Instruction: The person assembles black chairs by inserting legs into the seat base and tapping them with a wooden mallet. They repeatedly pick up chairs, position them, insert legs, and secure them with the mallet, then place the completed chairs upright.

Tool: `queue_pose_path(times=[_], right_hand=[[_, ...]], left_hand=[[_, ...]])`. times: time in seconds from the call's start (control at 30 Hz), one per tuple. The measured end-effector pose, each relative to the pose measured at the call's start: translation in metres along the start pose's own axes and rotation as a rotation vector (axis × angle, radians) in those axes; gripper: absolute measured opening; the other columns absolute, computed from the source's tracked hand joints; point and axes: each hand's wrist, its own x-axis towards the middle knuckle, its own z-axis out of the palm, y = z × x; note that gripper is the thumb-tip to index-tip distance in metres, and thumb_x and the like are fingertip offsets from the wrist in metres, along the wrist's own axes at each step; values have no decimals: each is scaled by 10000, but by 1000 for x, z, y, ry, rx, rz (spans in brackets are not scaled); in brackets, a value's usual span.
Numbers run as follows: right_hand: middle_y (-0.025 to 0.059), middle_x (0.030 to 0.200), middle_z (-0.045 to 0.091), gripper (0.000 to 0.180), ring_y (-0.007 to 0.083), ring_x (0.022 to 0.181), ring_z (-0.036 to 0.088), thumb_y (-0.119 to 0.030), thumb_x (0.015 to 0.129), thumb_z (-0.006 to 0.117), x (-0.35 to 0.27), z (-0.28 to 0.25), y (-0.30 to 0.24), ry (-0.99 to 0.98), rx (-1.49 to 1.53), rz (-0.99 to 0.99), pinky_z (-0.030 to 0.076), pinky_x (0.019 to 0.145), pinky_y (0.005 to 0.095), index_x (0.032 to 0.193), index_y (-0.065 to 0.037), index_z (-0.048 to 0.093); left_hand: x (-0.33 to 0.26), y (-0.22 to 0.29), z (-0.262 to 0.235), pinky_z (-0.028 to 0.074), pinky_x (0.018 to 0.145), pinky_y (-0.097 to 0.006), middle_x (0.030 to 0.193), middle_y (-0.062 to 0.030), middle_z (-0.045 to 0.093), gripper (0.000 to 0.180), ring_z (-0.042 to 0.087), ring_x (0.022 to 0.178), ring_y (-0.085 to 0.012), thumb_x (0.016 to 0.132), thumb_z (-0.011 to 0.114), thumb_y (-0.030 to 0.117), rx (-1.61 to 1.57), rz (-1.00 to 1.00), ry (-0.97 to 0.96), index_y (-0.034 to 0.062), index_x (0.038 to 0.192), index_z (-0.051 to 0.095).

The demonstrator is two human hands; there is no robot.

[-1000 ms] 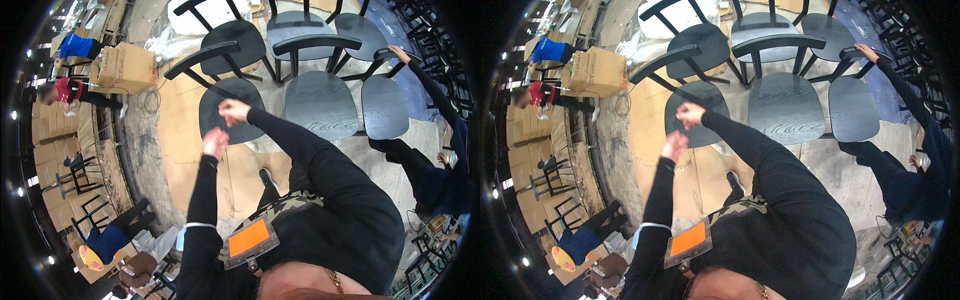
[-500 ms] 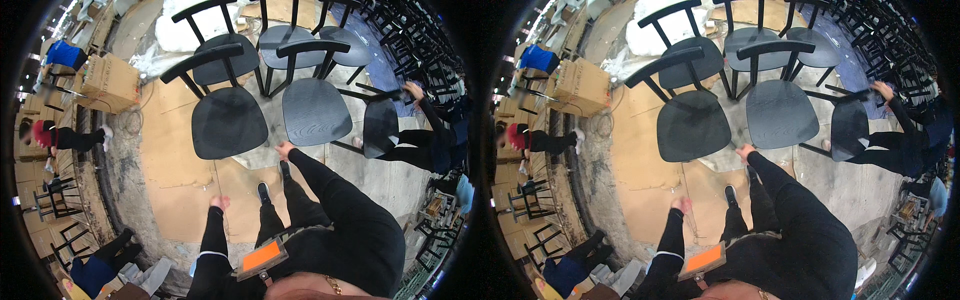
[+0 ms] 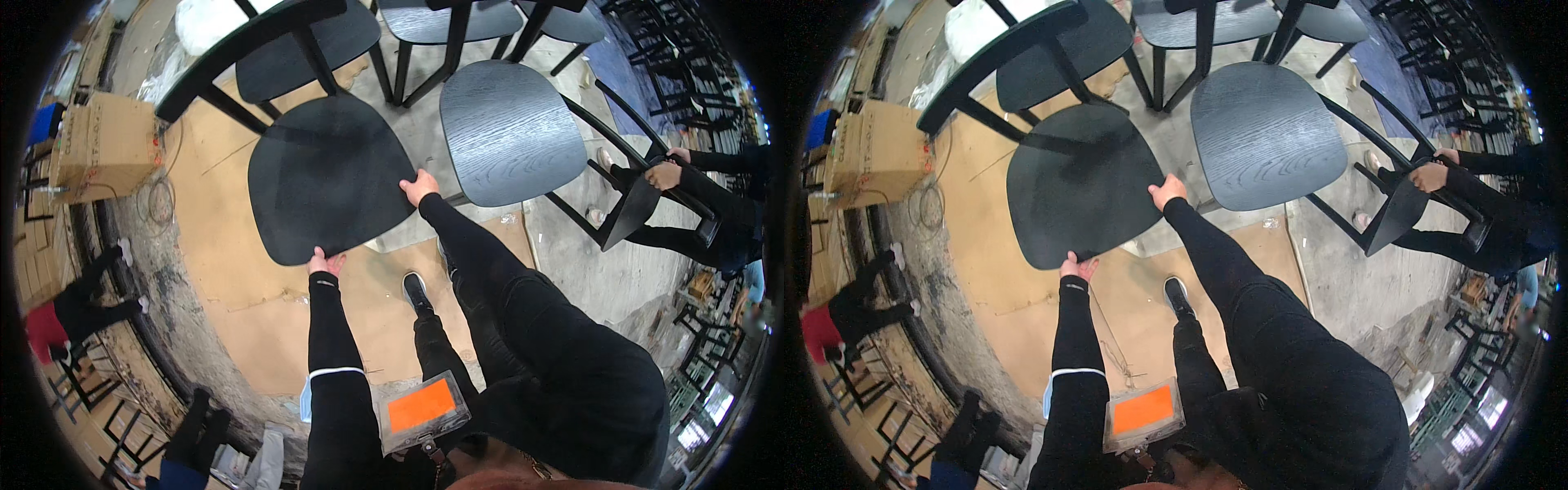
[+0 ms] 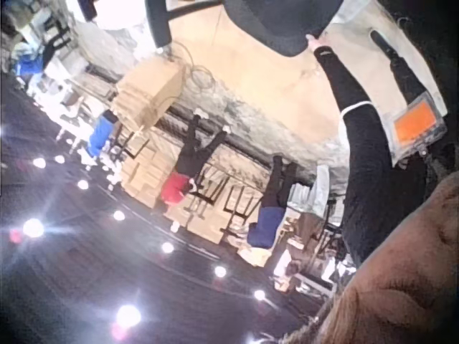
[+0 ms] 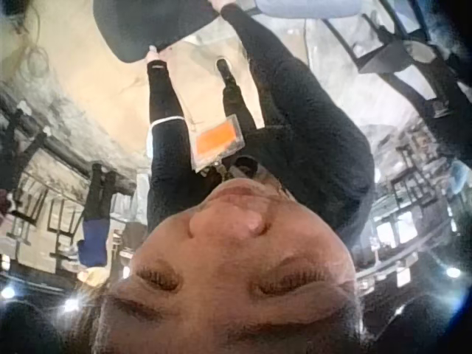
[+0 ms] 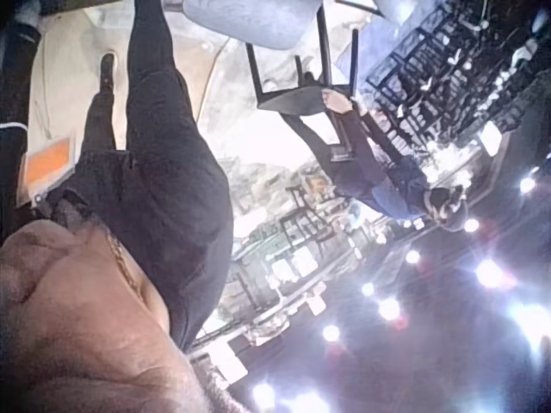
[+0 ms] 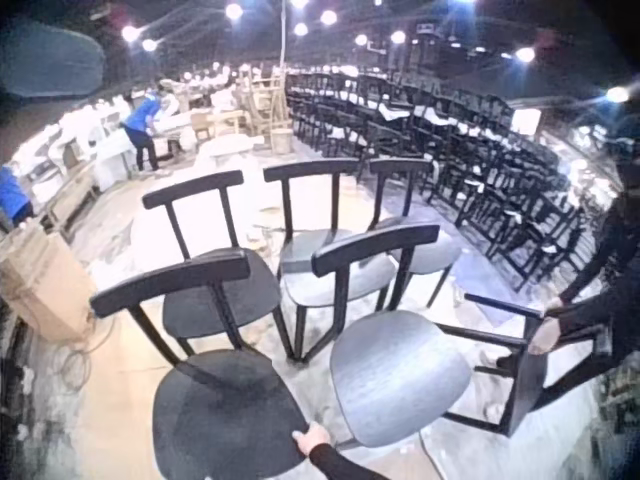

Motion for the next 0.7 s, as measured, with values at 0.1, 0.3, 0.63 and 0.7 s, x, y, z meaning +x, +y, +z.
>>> queue_pose_path(times=[0.1,0.3,0.63,0.7], right_hand=[[247,1057,633,488,379,1042,595,-319,732,738,-21,-8,20,-52,7,68,471,906,436,1040,32,593],[249,1085,611,598,376,1072,579,-287,744,752,-55,-41,43,-33,-17,69,466,921,441,1172,19,468],[200,741,657,397,351,744,649,-428,735,583,-287,-175,214,-377,-175,52,510,714,446,808,-53,693],[225,796,660,380,382,788,646,-409,717,603,-354,-210,285,-265,-326,141,504,727,473,775,-45,692]], left_hand=[[-16,-18,-14,521,819,-534,1190,-174,584,423,599,1012,-371,1003,391,366,-105,-86,-72,38,1260,460],[-77,-26,0,413,998,-487,1321,-208,501,562,484,1238,-350,1006,320,434,197,-135,-165,-24,1323,393],[-228,-40,-17,380,507,-424,698,-91,560,281,548,607,-305,898,338,310,640,-486,-247,100,771,474],[-257,-53,-18,418,563,-520,895,-149,615,254,614,759,-383,910,328,285,989,-321,-136,88,955,481]])
